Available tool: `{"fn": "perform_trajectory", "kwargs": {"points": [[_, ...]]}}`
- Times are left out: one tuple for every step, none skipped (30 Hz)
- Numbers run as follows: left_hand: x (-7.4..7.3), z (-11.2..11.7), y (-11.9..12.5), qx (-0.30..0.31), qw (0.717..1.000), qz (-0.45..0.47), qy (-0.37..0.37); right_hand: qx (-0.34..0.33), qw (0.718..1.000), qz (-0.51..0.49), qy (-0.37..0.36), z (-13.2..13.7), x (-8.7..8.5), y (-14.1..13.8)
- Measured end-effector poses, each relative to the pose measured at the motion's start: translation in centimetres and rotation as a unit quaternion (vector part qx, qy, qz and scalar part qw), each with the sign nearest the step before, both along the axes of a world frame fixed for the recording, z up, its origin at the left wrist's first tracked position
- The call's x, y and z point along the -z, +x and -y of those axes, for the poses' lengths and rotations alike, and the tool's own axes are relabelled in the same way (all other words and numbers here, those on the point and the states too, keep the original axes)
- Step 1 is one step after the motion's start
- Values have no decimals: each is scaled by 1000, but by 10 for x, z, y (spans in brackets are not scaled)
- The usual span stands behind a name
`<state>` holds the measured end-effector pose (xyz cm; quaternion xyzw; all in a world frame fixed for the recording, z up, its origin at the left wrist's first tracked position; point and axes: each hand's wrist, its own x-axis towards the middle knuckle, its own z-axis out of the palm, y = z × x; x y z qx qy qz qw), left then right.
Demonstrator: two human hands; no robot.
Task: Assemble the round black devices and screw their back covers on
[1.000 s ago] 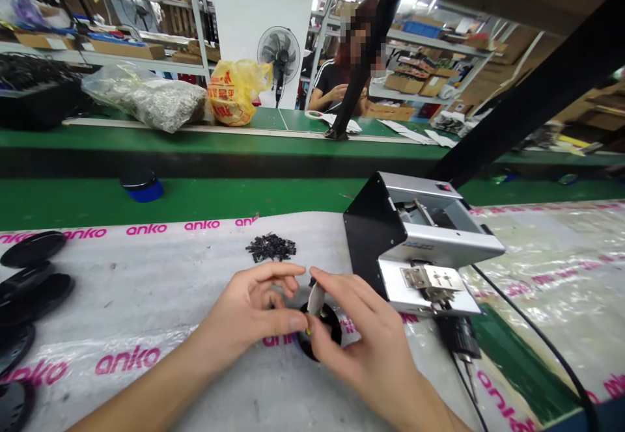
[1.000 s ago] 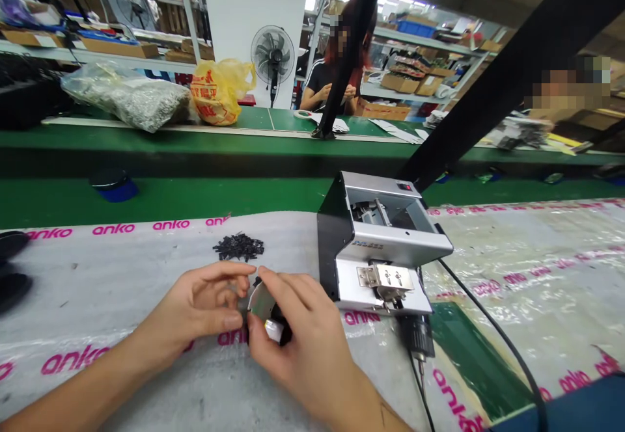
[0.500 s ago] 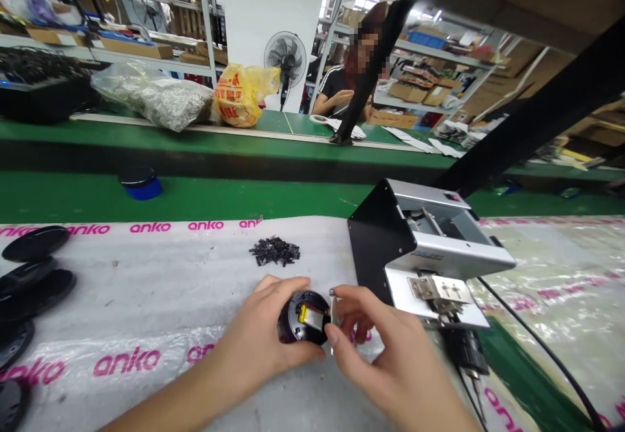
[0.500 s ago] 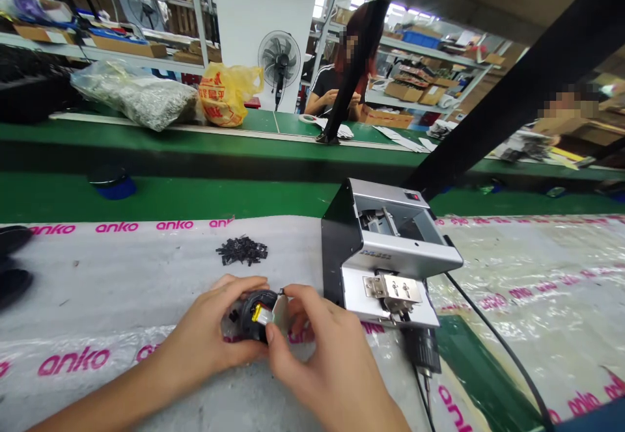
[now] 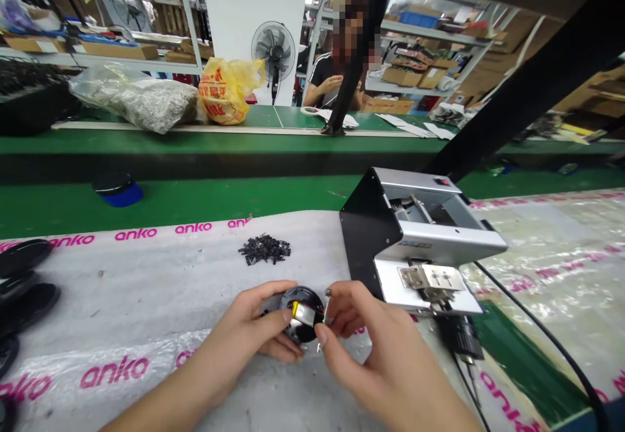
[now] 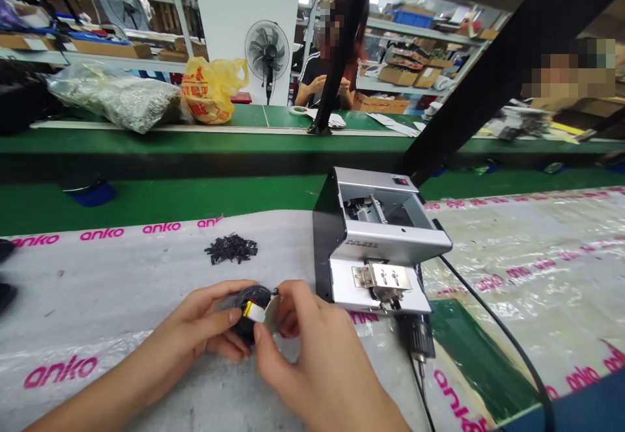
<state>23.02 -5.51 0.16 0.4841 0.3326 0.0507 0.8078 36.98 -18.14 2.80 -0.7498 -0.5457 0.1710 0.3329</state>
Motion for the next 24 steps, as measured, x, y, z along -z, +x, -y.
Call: {"fn": "perform_trajectory", "kwargs": {"points": [[-1, 1, 1, -12, 1000, -4, -5, -5, 1000, -6, 5, 0, 0, -1], [-2, 2, 3, -23, 1000, -13, -4, -9, 1000, -11, 6, 0, 0, -1], [-3, 3, 6, -31, 999, -27, 3, -13, 1000, -15, 6, 0, 0, -2], [-3, 3, 8, -36, 998, -45, 14, -17, 1000, -15, 4, 0, 0, -2], [-3, 4, 11, -38, 997, -63, 27, -20, 1000, -12, 0, 0, -1, -2], [-2, 4, 13, -37, 996, -77, 39, -23, 1000, -5, -5, 1, -1, -2], [-2, 5, 15, -35, 995, -86, 49, -28, 1000, 3, -12, 2, -2, -2], [-1, 5, 16, -30, 994, -89, 56, -33, 999, 11, -17, 3, -2, -2], [0, 6, 17, -27, 994, -90, 62, -40, 999, 18, -20, 4, -2, -2], [1, 6, 17, -23, 994, -89, 67, -48, 998, 21, -22, 4, -2, -1], [2, 6, 17, -21, 993, -87, 71, -56, 998, 22, -20, 5, -3, -1], [2, 6, 17, -20, 993, -85, 74, -66, 997, 23, -18, 5, -3, -1], [2, 6, 16, -20, 993, -84, 77, -74, 997, 25, -18, 6, -3, 0], [2, 6, 16, -21, 993, -82, 79, -81, 996, 28, -20, 6, -3, 0], [3, 6, 16, -23, 993, -82, 79, -86, 996, 32, -22, 6, -2, 0], [3, 6, 15, -23, 993, -82, 80, -89, 995, 37, -26, 5, -2, 1], [3, 6, 16, -22, 993, -81, 81, -94, 994, 41, -30, 5, -2, 1], [4, 6, 16, -20, 993, -79, 83, -100, 993, 43, -32, 5, -1, 1], [5, 5, 16, -17, 993, -78, 86, -106, 993, 45, -34, 4, 0, 1], [6, 5, 16, -14, 993, -78, 89, -111, 992, 45, -35, 4, 0, 1], [7, 5, 16, -12, 992, -77, 95, -117, 992, 44, -36, 4, 1, 1], [8, 4, 16, -9, 992, -77, 100, -121, 991, 42, -36, 4, 1, 1], [8, 4, 16, -8, 991, -76, 106, -124, 991, 42, -34, 4, 1, 1], [9, 4, 16, -6, 991, -75, 113, -127, 991, 41, -33, 4, 1, 1]]}}
